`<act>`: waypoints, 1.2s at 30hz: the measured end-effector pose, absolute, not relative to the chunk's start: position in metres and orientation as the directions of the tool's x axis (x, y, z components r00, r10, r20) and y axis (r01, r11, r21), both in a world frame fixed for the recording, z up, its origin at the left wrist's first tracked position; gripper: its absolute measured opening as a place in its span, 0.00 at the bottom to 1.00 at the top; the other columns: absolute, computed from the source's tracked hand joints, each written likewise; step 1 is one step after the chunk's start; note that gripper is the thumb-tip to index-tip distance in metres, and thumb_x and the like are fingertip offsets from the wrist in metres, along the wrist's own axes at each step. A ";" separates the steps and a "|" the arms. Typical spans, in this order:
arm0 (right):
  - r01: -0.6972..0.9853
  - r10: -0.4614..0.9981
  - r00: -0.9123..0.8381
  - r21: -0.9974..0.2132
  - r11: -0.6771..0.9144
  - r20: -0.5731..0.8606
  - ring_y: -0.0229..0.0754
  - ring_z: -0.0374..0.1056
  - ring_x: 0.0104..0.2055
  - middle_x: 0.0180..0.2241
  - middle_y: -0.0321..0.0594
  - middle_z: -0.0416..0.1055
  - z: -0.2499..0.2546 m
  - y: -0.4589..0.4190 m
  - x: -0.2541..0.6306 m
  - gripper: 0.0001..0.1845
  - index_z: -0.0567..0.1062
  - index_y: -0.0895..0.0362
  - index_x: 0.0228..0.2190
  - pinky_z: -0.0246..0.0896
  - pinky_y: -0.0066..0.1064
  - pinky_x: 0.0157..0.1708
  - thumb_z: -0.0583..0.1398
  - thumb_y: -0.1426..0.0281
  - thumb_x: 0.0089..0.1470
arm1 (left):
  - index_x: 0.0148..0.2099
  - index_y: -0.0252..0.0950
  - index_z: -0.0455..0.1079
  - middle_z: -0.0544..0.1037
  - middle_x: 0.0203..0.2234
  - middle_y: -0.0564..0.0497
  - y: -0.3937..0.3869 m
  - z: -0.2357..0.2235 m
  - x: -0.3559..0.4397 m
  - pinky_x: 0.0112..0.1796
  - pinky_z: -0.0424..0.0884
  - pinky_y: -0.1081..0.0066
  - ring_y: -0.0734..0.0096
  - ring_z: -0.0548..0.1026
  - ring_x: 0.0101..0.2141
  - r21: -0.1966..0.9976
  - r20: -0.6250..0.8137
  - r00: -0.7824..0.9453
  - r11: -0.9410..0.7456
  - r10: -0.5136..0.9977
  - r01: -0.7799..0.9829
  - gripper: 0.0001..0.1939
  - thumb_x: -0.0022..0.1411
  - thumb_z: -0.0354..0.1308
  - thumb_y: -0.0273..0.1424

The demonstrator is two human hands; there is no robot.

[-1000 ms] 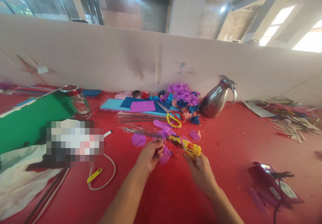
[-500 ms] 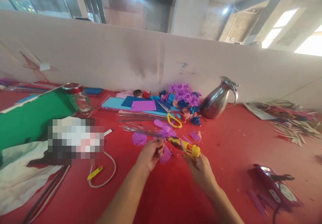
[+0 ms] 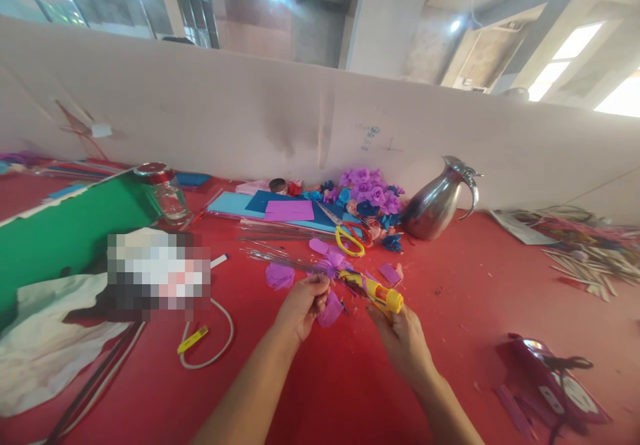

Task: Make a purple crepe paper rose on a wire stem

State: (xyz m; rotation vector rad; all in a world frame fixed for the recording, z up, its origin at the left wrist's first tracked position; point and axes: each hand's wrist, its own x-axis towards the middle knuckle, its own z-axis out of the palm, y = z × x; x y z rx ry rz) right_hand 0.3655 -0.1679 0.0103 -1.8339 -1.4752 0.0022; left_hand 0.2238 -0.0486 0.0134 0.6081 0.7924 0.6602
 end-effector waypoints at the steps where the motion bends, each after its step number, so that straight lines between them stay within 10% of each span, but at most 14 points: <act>1: 0.833 0.831 0.329 -0.552 -0.031 0.449 0.36 0.61 0.20 0.21 0.36 0.67 0.010 -0.168 0.366 0.16 0.71 0.58 0.27 0.53 0.24 0.21 0.51 0.63 0.58 | 0.23 0.32 0.64 0.63 0.14 0.59 -0.048 0.013 0.224 0.15 0.48 0.85 0.88 0.56 0.13 0.707 -0.436 0.528 0.640 0.729 -0.300 0.07 0.41 0.61 0.23; 36: 0.844 0.854 0.323 -0.533 -0.064 0.408 0.39 0.64 0.21 0.21 0.38 0.70 0.008 -0.175 0.371 0.20 0.73 0.59 0.30 0.58 0.26 0.22 0.49 0.58 0.59 | 0.24 0.29 0.67 0.64 0.15 0.56 -0.045 0.013 0.221 0.15 0.48 0.85 0.89 0.56 0.13 0.658 -0.451 0.511 0.659 0.732 -0.364 0.04 0.43 0.59 0.19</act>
